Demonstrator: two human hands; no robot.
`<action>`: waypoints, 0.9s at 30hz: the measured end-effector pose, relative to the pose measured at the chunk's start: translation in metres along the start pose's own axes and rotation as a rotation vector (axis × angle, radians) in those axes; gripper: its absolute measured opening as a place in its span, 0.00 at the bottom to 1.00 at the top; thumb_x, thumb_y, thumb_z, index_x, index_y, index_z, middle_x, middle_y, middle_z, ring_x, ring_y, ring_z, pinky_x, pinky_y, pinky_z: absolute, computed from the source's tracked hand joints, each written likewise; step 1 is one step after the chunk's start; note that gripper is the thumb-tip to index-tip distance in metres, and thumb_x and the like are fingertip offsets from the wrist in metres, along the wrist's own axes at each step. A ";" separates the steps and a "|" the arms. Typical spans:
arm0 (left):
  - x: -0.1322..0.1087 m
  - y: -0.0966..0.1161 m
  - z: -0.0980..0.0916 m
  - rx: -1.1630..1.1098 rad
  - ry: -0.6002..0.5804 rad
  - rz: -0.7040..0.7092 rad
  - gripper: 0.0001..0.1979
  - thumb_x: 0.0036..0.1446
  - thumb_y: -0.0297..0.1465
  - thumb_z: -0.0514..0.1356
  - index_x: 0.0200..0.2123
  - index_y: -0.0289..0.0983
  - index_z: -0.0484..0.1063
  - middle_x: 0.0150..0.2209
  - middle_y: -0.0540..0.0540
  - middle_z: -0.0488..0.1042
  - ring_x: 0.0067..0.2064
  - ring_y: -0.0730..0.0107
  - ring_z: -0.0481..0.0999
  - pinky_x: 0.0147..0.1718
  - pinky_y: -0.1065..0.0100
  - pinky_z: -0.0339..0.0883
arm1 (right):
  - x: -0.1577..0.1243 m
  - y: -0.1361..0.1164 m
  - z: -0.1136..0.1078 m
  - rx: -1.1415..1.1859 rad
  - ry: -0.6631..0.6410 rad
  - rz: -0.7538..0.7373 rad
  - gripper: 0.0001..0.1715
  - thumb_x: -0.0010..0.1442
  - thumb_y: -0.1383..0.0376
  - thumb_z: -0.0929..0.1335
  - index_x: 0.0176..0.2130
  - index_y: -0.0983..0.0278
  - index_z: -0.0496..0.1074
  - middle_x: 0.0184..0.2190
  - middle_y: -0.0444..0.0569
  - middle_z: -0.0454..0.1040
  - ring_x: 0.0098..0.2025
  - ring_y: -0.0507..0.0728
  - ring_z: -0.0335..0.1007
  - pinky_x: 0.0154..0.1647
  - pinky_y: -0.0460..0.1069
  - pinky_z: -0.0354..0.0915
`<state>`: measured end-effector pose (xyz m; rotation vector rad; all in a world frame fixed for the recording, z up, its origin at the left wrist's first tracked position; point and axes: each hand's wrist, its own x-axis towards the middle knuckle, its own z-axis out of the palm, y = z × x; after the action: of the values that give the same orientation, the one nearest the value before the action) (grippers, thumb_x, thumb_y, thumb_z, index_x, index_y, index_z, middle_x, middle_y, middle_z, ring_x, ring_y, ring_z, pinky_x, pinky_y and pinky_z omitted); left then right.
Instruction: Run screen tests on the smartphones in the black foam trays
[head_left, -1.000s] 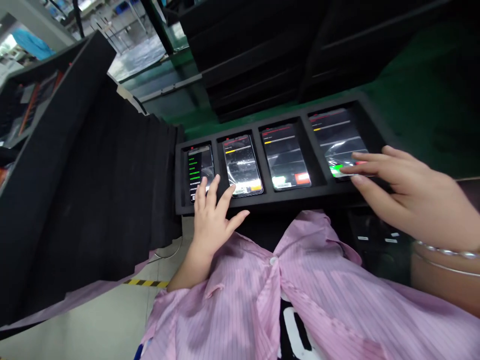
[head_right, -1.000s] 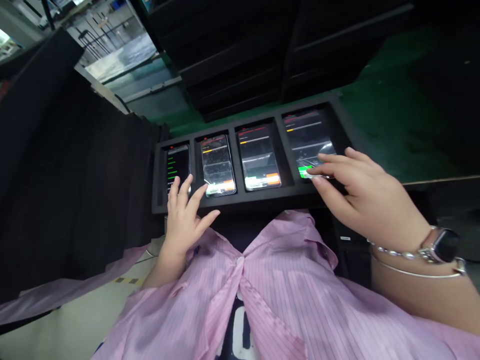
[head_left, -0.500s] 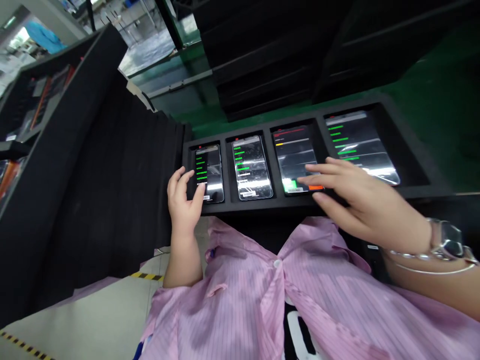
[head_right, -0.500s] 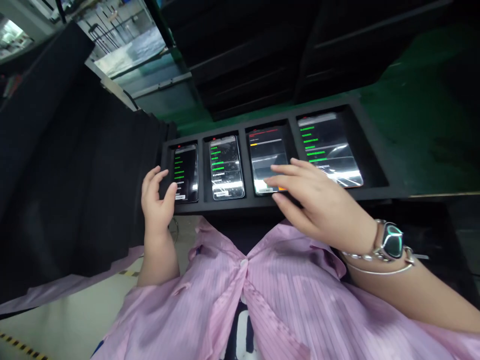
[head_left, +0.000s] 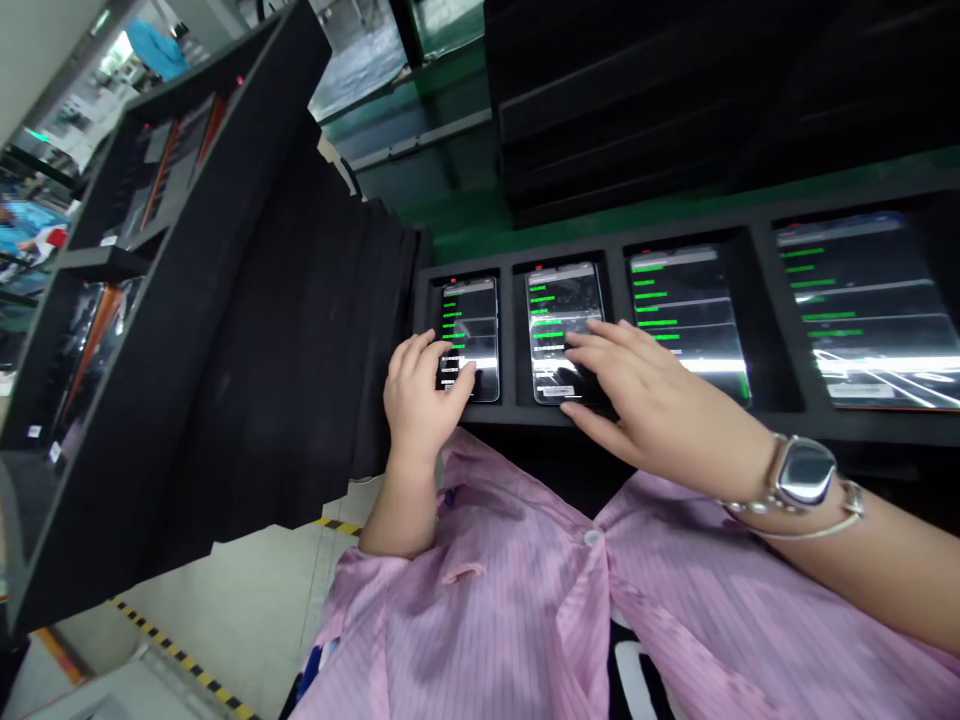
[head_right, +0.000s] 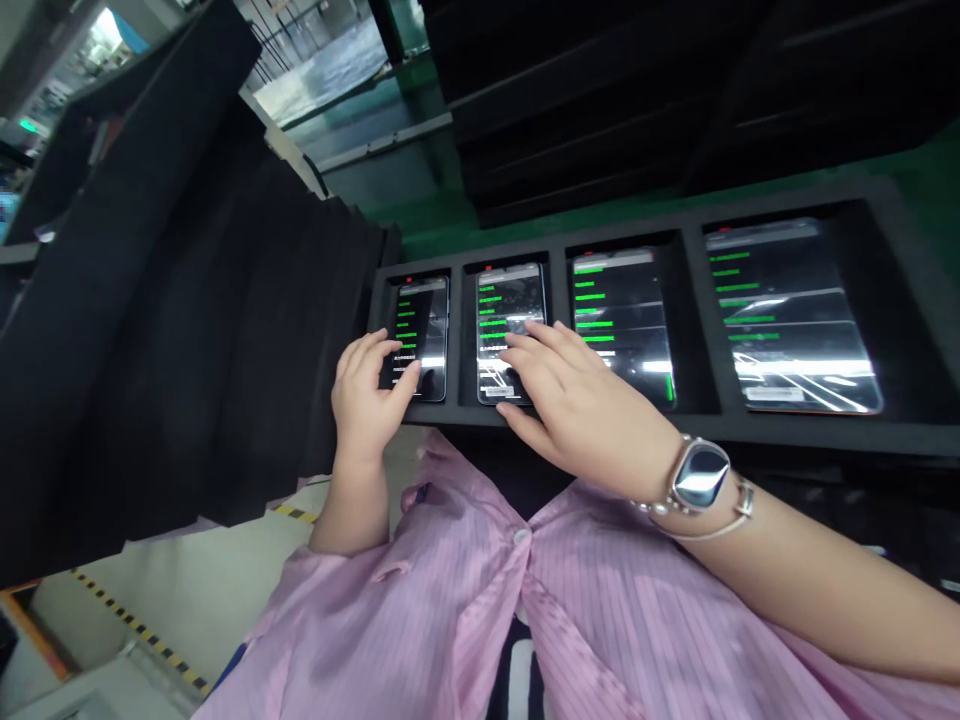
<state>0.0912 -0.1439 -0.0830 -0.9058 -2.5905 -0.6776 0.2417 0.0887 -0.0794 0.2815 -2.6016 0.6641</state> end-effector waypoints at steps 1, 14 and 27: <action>0.000 0.000 0.000 0.002 -0.007 0.002 0.13 0.61 0.40 0.67 0.46 0.40 0.78 0.54 0.42 0.80 0.61 0.51 0.74 0.60 0.52 0.70 | -0.001 0.001 0.004 -0.020 0.007 -0.004 0.23 0.70 0.62 0.67 0.60 0.70 0.66 0.61 0.64 0.71 0.68 0.73 0.62 0.69 0.73 0.61; -0.005 -0.004 -0.001 -0.070 0.021 0.008 0.13 0.60 0.38 0.68 0.45 0.38 0.78 0.45 0.43 0.84 0.61 0.50 0.76 0.56 0.52 0.75 | -0.004 0.001 0.007 -0.102 -0.078 -0.007 0.28 0.72 0.54 0.65 0.59 0.73 0.69 0.62 0.66 0.70 0.68 0.74 0.62 0.70 0.73 0.59; -0.001 -0.004 0.000 -0.039 0.031 0.049 0.10 0.63 0.39 0.65 0.42 0.39 0.81 0.45 0.43 0.84 0.59 0.52 0.79 0.57 0.50 0.75 | -0.003 0.001 0.008 -0.154 -0.096 -0.047 0.34 0.70 0.49 0.67 0.62 0.73 0.67 0.64 0.68 0.68 0.69 0.75 0.60 0.71 0.73 0.58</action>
<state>0.0897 -0.1475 -0.0846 -0.9603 -2.5277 -0.7258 0.2414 0.0862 -0.0876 0.3325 -2.7107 0.4403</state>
